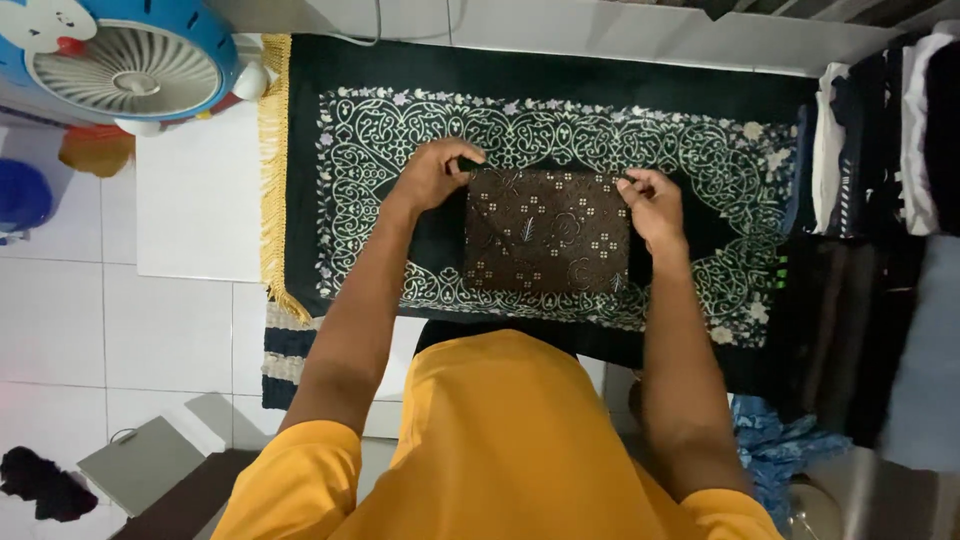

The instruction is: Folding a patterned brown cloth on a green mat

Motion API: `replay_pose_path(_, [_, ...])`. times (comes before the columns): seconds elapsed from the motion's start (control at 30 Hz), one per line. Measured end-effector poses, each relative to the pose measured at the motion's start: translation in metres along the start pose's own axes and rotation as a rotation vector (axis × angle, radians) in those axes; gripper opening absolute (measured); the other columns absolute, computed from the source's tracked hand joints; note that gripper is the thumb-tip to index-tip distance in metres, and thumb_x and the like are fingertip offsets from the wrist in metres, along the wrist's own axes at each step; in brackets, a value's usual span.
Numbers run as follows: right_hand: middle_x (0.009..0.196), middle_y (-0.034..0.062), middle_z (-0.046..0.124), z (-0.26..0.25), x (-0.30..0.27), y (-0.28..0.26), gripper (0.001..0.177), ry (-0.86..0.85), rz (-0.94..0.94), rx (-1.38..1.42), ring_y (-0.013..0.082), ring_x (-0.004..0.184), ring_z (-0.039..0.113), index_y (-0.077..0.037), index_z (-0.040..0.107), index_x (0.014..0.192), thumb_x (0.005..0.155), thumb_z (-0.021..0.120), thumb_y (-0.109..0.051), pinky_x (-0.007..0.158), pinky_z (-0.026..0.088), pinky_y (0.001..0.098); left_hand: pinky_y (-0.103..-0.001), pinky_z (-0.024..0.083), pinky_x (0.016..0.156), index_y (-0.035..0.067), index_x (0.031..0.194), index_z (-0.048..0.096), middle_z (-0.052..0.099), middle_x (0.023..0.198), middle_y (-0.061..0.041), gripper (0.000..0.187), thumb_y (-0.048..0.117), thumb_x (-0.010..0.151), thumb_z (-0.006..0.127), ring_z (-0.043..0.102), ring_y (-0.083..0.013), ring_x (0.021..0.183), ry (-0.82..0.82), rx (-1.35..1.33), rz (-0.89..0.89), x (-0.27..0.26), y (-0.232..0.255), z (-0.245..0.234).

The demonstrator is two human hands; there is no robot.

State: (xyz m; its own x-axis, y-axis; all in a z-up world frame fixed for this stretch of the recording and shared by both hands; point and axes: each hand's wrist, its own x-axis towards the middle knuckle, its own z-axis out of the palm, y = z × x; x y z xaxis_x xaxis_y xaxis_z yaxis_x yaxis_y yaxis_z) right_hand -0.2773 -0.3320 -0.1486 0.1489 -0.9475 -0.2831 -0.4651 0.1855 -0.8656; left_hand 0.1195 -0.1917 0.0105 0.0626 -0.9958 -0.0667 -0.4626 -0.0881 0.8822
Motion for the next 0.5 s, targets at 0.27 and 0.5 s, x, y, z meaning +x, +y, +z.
replay_pose_path(0.27, [0.089,0.0047,0.066,0.0,-0.008,-0.008,0.026,0.025,-0.064,-0.02,0.0142,0.075,0.06,-0.015,0.077,0.114,0.091,0.086,-0.024,0.064,0.052,0.0262,-0.042,0.055,0.065,0.011,0.086,0.074,0.075,0.082,-0.008,0.016,0.0,0.078,0.083,0.07,-0.0307,0.068,0.06,0.073,0.051,0.004,-0.053,0.02])
replay_pose_path(0.5, [0.091,0.0111,0.067,0.001,-0.021,-0.016,0.025,0.065,-0.163,-0.038,0.0196,0.079,0.062,-0.008,0.076,0.116,0.095,0.084,-0.019,0.068,0.053,0.0303,-0.035,0.058,0.066,0.007,0.109,0.06,0.073,0.086,-0.011,0.024,-0.004,0.089,0.069,0.073,-0.0217,0.072,0.234,-0.213,-0.217,-0.032,-0.03,0.035])
